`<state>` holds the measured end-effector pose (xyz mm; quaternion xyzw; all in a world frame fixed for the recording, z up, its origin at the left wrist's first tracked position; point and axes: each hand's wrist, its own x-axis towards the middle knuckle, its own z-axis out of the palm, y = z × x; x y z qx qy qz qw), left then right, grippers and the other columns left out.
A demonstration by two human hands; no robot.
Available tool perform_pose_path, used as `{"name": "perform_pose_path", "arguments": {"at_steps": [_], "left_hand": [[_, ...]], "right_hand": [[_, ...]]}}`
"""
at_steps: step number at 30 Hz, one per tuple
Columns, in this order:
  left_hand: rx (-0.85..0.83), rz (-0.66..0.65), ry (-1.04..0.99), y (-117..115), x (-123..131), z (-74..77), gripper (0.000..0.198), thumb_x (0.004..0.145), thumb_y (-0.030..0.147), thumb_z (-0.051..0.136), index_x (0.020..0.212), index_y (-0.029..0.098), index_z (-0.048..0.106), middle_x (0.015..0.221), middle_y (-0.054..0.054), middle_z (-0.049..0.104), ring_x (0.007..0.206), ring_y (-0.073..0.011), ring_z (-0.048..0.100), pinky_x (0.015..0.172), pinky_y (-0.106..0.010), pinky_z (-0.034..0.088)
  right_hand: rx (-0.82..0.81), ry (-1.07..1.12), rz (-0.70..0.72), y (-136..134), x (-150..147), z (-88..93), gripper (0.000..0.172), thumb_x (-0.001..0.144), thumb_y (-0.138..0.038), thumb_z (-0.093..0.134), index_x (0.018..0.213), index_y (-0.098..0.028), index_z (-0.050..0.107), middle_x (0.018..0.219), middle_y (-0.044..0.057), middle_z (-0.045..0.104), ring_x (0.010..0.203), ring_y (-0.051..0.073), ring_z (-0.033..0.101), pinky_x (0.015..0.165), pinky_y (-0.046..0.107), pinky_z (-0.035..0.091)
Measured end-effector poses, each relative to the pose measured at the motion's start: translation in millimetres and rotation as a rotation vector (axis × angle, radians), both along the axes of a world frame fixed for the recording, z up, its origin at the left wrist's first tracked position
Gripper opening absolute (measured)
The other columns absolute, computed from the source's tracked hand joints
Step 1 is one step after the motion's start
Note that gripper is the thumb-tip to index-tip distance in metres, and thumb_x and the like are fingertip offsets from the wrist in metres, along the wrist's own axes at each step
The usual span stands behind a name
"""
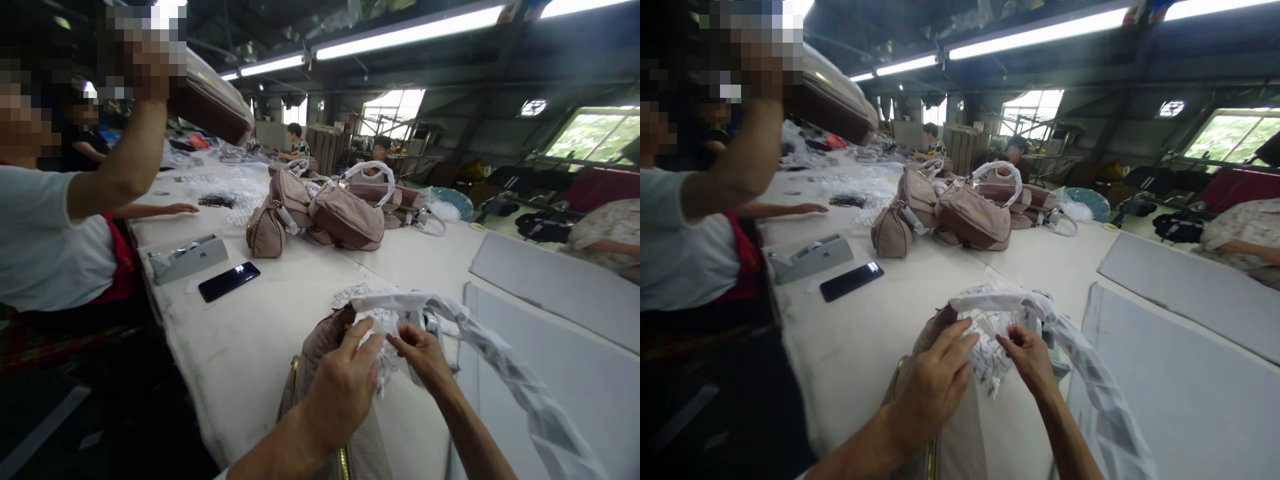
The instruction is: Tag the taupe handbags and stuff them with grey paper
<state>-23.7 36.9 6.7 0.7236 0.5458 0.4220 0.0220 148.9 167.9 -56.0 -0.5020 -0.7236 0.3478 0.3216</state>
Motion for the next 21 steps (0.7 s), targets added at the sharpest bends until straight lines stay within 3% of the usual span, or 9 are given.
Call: {"name": "perform_pose_path", "arguments": {"at_steps": [2, 4, 6, 10, 13, 15, 18, 19, 21], "left_hand": [[-0.126, -0.014, 0.189, 15, 9, 7.5, 0.040, 0.082, 0.008, 0.046, 0.121, 0.012, 0.048, 0.129, -0.018, 0.048, 0.101, -0.0264, 0.060, 0.080, -0.034, 0.053], [-0.240, -0.027, 0.306, 24, 14, 12.9, 0.026, 0.081, 0.006, 0.046, 0.104, 0.012, 0.057, 0.106, -0.015, 0.061, 0.079, -0.0249, 0.064, 0.065, -0.034, 0.054], [-0.265, -0.012, 0.290, 21, 13, 14.9, 0.017, 0.083, 0.007, 0.046, 0.085, 0.015, 0.061, 0.084, -0.009, 0.064, 0.068, -0.0221, 0.063, 0.060, -0.032, 0.052], [-0.188, 0.059, -0.071, -16, -4, 6.3, 0.017, 0.086, 0.023, 0.050, 0.076, 0.017, 0.062, 0.071, -0.003, 0.062, 0.062, -0.0154, 0.059, 0.058, -0.023, 0.045], [-0.260, 0.159, -0.381, -47, -24, -9.2, 0.029, 0.087, 0.035, 0.049, 0.067, 0.017, 0.061, 0.058, 0.000, 0.056, 0.054, -0.0115, 0.053, 0.053, -0.020, 0.040], [-0.303, 0.205, -0.547, -58, -36, -21.0, 0.031, 0.086, 0.039, 0.049, 0.069, 0.017, 0.062, 0.060, 0.000, 0.055, 0.056, -0.0117, 0.052, 0.054, -0.019, 0.041], [-0.318, 0.195, -0.727, -60, -46, -36.7, 0.028, 0.085, 0.040, 0.051, 0.079, 0.017, 0.066, 0.068, -0.001, 0.059, 0.066, -0.0140, 0.055, 0.061, -0.020, 0.043], [-0.323, 0.190, -0.771, -59, -46, -40.7, 0.027, 0.084, 0.040, 0.052, 0.081, 0.017, 0.067, 0.070, -0.001, 0.061, 0.069, -0.0149, 0.056, 0.064, -0.021, 0.044], [-0.330, 0.192, -0.830, -55, -45, -46.7, 0.027, 0.083, 0.041, 0.052, 0.082, 0.017, 0.067, 0.073, -0.002, 0.063, 0.072, -0.0165, 0.058, 0.068, -0.023, 0.045]], "right_hand": [[-0.081, 0.099, 0.089, -18, 3, 16.5, 0.032, 0.069, -0.047, 0.062, 0.067, -0.016, 0.056, 0.054, -0.002, 0.049, 0.050, 0.011, 0.045, 0.047, 0.021, 0.036], [-0.140, 0.118, 0.137, -28, 8, 27.3, 0.031, 0.068, -0.046, 0.064, 0.069, -0.015, 0.058, 0.053, -0.003, 0.049, 0.048, 0.010, 0.043, 0.046, 0.021, 0.034], [-0.147, 0.085, 0.131, -25, 14, 26.8, 0.031, 0.069, -0.046, 0.064, 0.070, -0.015, 0.060, 0.052, -0.002, 0.050, 0.048, 0.011, 0.045, 0.046, 0.021, 0.036], [0.007, -0.091, 0.025, 7, 16, 2.0, 0.031, 0.070, -0.038, 0.058, 0.087, -0.014, 0.067, 0.067, 0.006, 0.065, 0.054, 0.017, 0.056, 0.053, 0.027, 0.044], [0.202, -0.257, 0.006, 14, 1, -3.6, 0.034, 0.069, -0.030, 0.055, 0.095, -0.013, 0.068, 0.085, 0.011, 0.069, 0.060, 0.020, 0.061, 0.061, 0.033, 0.048], [0.278, -0.206, 0.031, -2, -14, 7.9, 0.029, 0.076, -0.034, 0.052, 0.092, -0.015, 0.068, 0.084, 0.009, 0.069, 0.063, 0.020, 0.062, 0.062, 0.032, 0.049], [0.268, -0.101, 0.183, -38, -39, 36.4, 0.027, 0.084, -0.039, 0.050, 0.082, -0.018, 0.066, 0.065, 0.003, 0.065, 0.056, 0.015, 0.060, 0.052, 0.023, 0.047], [0.332, -0.092, 0.230, -48, -46, 45.6, 0.024, 0.085, -0.037, 0.050, 0.081, -0.018, 0.065, 0.064, 0.002, 0.064, 0.055, 0.014, 0.059, 0.050, 0.022, 0.046], [0.607, -0.135, 0.342, -60, -57, 60.5, 0.019, 0.088, -0.027, 0.047, 0.090, -0.019, 0.064, 0.076, 0.004, 0.066, 0.064, 0.014, 0.062, 0.056, 0.021, 0.048]]}}
